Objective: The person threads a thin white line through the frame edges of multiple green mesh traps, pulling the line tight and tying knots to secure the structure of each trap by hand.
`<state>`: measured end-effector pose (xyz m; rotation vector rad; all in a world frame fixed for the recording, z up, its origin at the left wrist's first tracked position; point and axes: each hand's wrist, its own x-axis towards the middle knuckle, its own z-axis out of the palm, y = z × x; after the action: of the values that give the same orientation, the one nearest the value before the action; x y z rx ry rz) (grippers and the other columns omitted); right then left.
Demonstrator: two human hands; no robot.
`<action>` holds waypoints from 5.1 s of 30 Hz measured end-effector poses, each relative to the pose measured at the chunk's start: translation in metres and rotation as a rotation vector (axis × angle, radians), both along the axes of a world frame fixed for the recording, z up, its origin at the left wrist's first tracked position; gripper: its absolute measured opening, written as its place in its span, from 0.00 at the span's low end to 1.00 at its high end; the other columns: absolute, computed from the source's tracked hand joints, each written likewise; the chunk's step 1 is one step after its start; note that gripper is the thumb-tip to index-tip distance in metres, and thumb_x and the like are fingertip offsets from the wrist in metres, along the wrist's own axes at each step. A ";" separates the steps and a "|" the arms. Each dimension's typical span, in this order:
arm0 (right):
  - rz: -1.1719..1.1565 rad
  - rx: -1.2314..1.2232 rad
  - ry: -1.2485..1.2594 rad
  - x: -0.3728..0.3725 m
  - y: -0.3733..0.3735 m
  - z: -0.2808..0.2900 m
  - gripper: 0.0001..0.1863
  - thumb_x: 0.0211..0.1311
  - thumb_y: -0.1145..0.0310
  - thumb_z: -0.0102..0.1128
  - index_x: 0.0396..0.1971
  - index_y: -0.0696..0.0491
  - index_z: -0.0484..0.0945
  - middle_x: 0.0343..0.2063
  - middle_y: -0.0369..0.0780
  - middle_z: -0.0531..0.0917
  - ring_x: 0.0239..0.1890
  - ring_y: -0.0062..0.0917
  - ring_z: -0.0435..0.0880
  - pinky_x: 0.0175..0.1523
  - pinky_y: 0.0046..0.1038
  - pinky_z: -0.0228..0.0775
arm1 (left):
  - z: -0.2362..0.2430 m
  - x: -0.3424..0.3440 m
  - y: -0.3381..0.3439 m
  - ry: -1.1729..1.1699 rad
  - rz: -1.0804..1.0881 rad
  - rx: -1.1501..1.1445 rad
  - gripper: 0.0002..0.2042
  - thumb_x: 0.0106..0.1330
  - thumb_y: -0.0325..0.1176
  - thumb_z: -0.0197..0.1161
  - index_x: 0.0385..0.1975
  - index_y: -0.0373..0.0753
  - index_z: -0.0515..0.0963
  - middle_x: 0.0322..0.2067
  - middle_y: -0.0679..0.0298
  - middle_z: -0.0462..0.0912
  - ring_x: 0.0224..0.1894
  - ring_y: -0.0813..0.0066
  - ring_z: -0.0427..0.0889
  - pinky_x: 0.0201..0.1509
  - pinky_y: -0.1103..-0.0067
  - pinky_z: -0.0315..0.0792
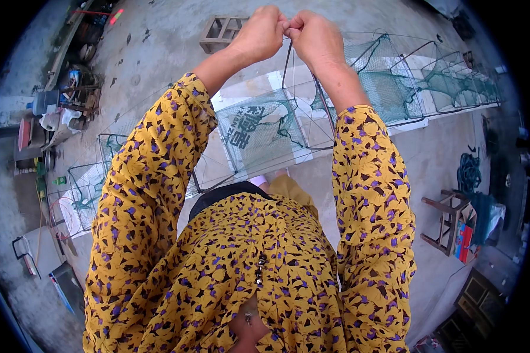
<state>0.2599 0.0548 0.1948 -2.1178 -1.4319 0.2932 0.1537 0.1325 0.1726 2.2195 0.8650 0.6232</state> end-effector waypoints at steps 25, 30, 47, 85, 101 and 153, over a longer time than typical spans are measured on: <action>-0.262 0.147 0.126 -0.014 -0.009 0.002 0.07 0.48 0.69 0.55 0.25 0.56 0.75 0.23 0.45 0.80 0.30 0.38 0.79 0.37 0.33 0.70 | -0.003 -0.001 -0.004 -0.040 -0.169 -0.196 0.06 0.56 0.27 0.54 0.32 0.35 0.73 0.23 0.61 0.80 0.23 0.77 0.80 0.30 0.80 0.72; -0.318 0.245 0.129 -0.025 -0.010 0.000 0.05 0.47 0.70 0.56 0.23 0.55 0.76 0.20 0.44 0.80 0.27 0.38 0.79 0.35 0.34 0.70 | -0.014 -0.004 0.003 -0.002 -0.166 0.022 0.06 0.56 0.29 0.56 0.32 0.37 0.73 0.23 0.59 0.79 0.22 0.73 0.79 0.29 0.77 0.72; -0.457 0.208 0.006 -0.057 -0.021 -0.006 0.08 0.52 0.67 0.52 0.25 0.55 0.77 0.19 0.47 0.79 0.26 0.42 0.80 0.32 0.37 0.71 | -0.017 -0.002 -0.003 -0.031 -0.114 0.245 0.05 0.53 0.35 0.56 0.28 0.46 0.76 0.26 0.62 0.79 0.29 0.60 0.78 0.30 0.69 0.71; -0.712 0.385 0.461 -0.058 -0.026 -0.017 0.12 0.53 0.62 0.58 0.33 0.52 0.72 0.20 0.40 0.81 0.25 0.32 0.79 0.31 0.31 0.68 | -0.008 0.016 0.011 -0.111 -0.426 0.223 0.07 0.50 0.31 0.62 0.29 0.41 0.78 0.23 0.61 0.78 0.17 0.72 0.70 0.23 0.78 0.67; -0.857 0.669 0.600 -0.057 -0.016 -0.044 0.07 0.53 0.71 0.56 0.26 0.59 0.74 0.22 0.41 0.80 0.24 0.25 0.78 0.31 0.24 0.69 | -0.015 0.020 0.003 -0.194 -0.465 0.108 0.06 0.50 0.29 0.61 0.29 0.40 0.76 0.24 0.66 0.78 0.19 0.77 0.70 0.24 0.81 0.67; -0.869 0.899 1.396 -0.064 -0.005 -0.046 0.04 0.58 0.73 0.53 0.26 0.55 0.73 0.24 0.33 0.76 0.23 0.13 0.72 0.29 0.14 0.62 | 0.022 0.042 -0.004 0.516 -0.121 -0.103 0.10 0.48 0.38 0.59 0.22 0.37 0.80 0.21 0.62 0.81 0.24 0.69 0.79 0.32 0.75 0.73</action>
<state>0.1955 0.0494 0.1492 -1.0453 0.2225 0.4825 0.1959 0.1289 0.1943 2.3504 0.9733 -0.0614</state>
